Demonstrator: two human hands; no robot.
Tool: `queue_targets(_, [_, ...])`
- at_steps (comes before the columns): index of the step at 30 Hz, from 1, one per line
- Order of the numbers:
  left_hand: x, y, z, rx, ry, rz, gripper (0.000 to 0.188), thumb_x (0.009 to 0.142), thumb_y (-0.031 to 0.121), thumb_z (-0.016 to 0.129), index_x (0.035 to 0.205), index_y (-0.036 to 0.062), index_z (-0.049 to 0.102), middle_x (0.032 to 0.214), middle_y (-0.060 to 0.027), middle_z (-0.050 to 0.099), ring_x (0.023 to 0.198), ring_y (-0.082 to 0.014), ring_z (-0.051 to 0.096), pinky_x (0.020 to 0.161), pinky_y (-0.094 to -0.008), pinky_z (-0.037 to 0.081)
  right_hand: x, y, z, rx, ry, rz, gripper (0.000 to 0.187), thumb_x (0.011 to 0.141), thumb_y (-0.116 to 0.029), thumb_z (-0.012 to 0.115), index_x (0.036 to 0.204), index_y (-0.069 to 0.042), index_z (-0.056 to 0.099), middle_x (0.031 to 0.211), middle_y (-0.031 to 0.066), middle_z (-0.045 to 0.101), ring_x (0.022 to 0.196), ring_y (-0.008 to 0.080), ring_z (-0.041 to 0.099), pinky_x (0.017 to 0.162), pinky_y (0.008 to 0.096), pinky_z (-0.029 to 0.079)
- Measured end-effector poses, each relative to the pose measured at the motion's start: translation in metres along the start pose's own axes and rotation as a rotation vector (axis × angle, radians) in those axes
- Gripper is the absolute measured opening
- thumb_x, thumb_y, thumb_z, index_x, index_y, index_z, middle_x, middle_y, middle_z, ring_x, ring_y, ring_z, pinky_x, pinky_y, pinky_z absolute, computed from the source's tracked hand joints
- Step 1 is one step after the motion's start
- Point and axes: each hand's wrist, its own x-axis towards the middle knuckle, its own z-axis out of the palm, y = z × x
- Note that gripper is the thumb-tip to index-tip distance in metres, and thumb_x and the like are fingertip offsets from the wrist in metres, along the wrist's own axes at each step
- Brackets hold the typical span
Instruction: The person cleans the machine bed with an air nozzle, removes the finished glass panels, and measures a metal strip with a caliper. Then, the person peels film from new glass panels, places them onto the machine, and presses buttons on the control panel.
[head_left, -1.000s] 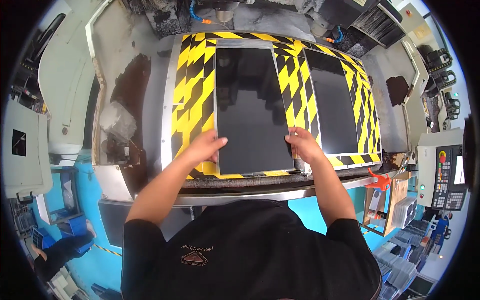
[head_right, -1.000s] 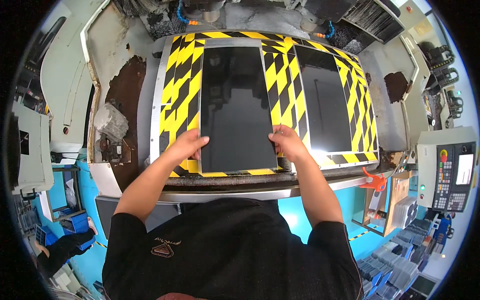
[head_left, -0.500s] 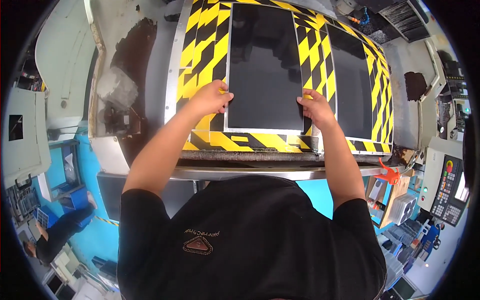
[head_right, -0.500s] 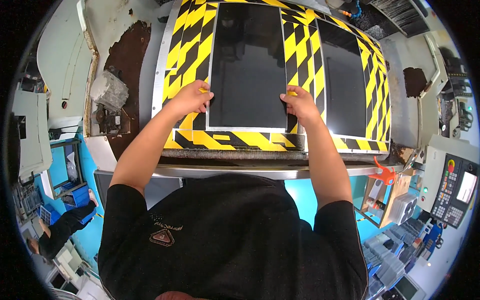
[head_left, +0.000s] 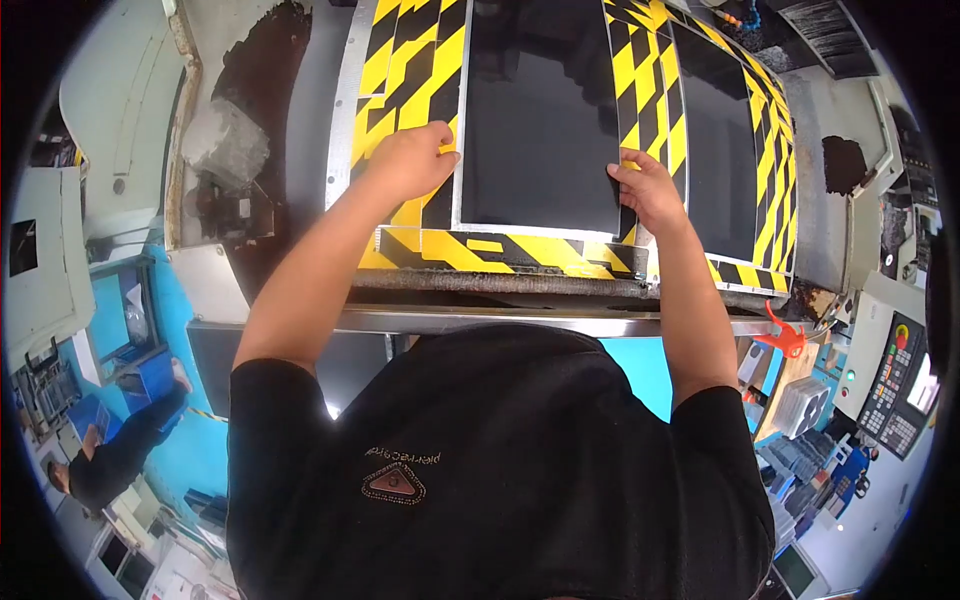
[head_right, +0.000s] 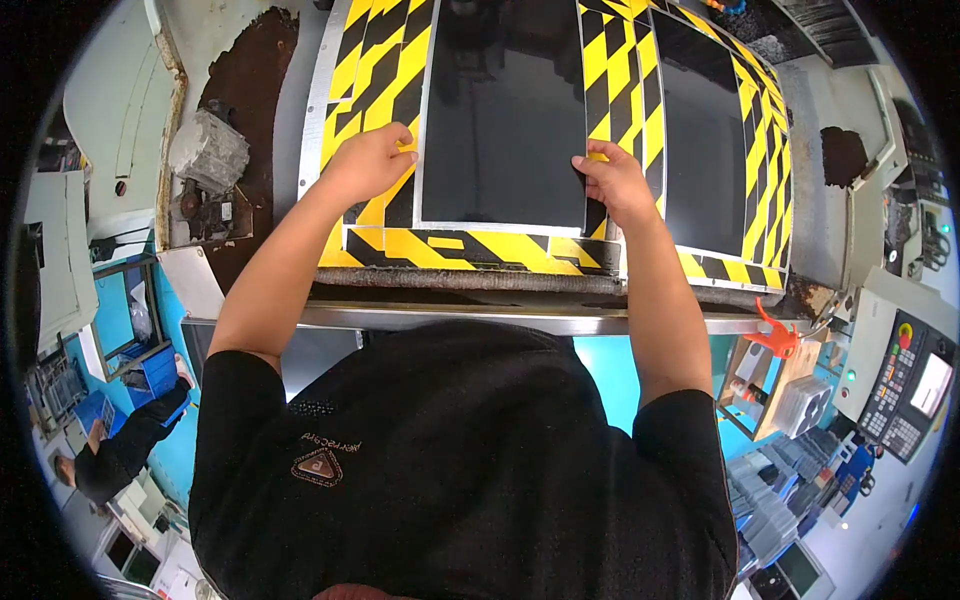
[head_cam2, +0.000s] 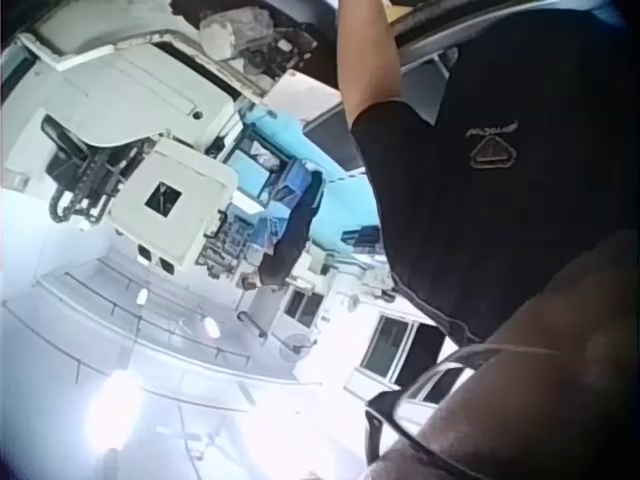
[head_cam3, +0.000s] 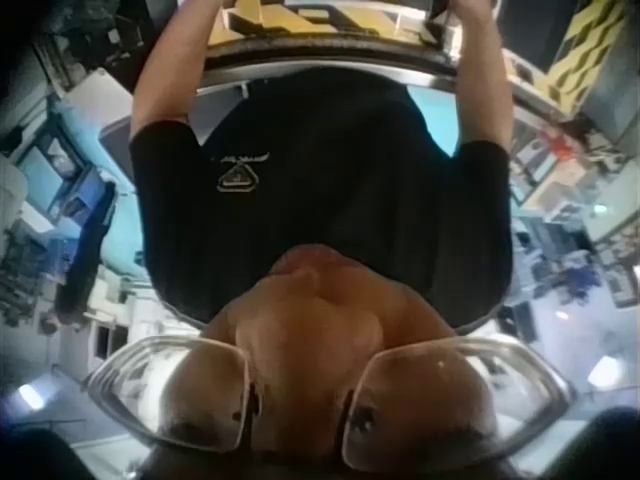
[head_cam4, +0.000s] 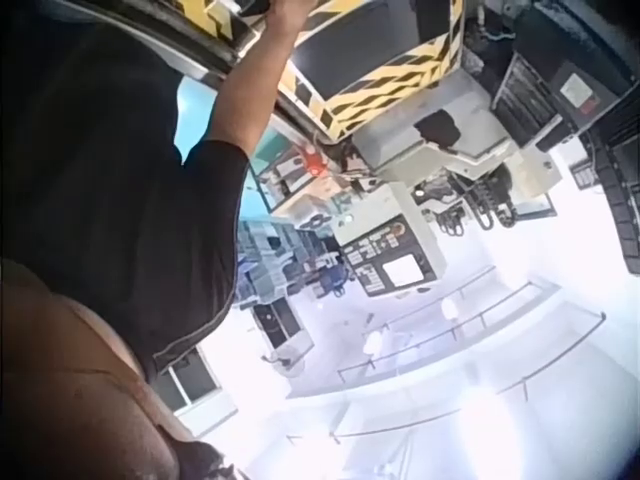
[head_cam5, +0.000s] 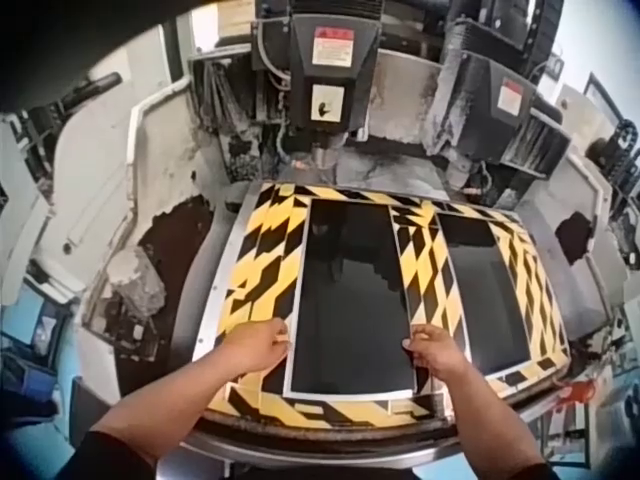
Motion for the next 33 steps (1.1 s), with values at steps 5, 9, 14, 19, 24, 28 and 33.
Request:
queue_targets(5, [-0.007, -0.004, 0.006, 0.103, 0.057, 0.165, 0.030, 0.086, 0.018, 0.068, 0.113, 0.0065, 0.063, 0.112, -0.0140, 0.067, 0.107, -0.0332, 0.063, 0.092, -0.0402, 0.049, 0.003, 0.005, -0.003, -0.065, -0.007, -0.003, 0.031, 0.088, -0.010, 0.070, 0.117, -0.006, 0.056, 0.090, 0.0016, 0.066, 0.075, 0.0085, 0.063, 0.068, 0.0214, 0.051])
queue_targets(9, [-0.015, -0.008, 0.016, 0.203, 0.198, 0.407, 0.044, 0.080, 0.014, 0.075, 0.122, 0.0114, 0.063, 0.130, -0.0140, 0.059, 0.128, -0.0326, 0.050, 0.103, -0.0450, 0.042, 0.001, 0.005, -0.002, -0.104, 0.010, -0.016, 0.037, 0.085, -0.012, 0.074, 0.116, -0.005, 0.057, 0.088, 0.0011, 0.064, 0.072, 0.0085, 0.060, 0.066, 0.0220, 0.049])
queue_targets(14, [-0.018, -0.009, 0.016, 0.242, 0.109, 0.379, 0.052, 0.079, 0.019, 0.077, 0.128, 0.0134, 0.060, 0.143, -0.0148, 0.049, 0.138, -0.0366, 0.037, 0.110, -0.0492, 0.034, 0.001, 0.005, -0.001, -0.115, 0.008, -0.035, 0.033, 0.085, -0.011, 0.074, 0.113, -0.005, 0.057, 0.086, 0.0001, 0.063, 0.070, 0.0074, 0.059, 0.065, 0.0211, 0.048])
queue_targets(19, [-0.021, -0.005, 0.012, 0.259, 0.054, 0.350, 0.070, 0.072, 0.030, 0.083, 0.135, 0.0143, 0.055, 0.150, -0.0156, 0.040, 0.142, -0.0374, 0.030, 0.114, -0.0494, 0.029, -0.008, -0.005, 0.007, -0.116, 0.020, -0.078, 0.029, 0.086, -0.011, 0.072, 0.110, -0.005, 0.057, 0.082, -0.0011, 0.061, 0.065, 0.0056, 0.055, 0.061, 0.0190, 0.047])
queue_targets(24, [-0.026, 0.001, 0.011, 0.288, -0.037, 0.303, 0.093, 0.061, 0.042, 0.089, 0.140, 0.0147, 0.048, 0.154, -0.0167, 0.031, 0.146, -0.0389, 0.022, 0.117, -0.0520, 0.022, -0.004, 0.000, 0.001, -0.157, 0.022, -0.051, 0.031, 0.086, -0.012, 0.073, 0.110, -0.004, 0.056, 0.080, 0.0002, 0.060, 0.064, 0.0063, 0.054, 0.059, 0.0193, 0.045])
queue_targets(28, [-0.027, 0.006, 0.008, 0.304, -0.072, 0.284, 0.097, 0.063, 0.042, 0.088, 0.144, 0.0167, 0.042, 0.157, -0.0149, 0.027, 0.148, -0.0376, 0.017, 0.119, -0.0523, 0.018, -0.003, 0.003, 0.002, -0.133, 0.029, -0.046, 0.032, 0.085, -0.012, 0.073, 0.111, -0.005, 0.056, 0.083, 0.0010, 0.061, 0.067, 0.0078, 0.056, 0.061, 0.0210, 0.046])
queue_targets(33, [-0.026, 0.006, 0.006, 0.325, -0.126, 0.293, 0.099, 0.065, 0.044, 0.086, 0.149, 0.0215, 0.037, 0.160, -0.0085, 0.025, 0.150, -0.0347, 0.013, 0.119, -0.0533, 0.014, 0.000, 0.004, -0.002, -0.149, 0.020, -0.042, 0.031, 0.085, -0.013, 0.073, 0.111, -0.005, 0.057, 0.086, 0.0017, 0.062, 0.072, 0.0093, 0.059, 0.065, 0.0231, 0.048])
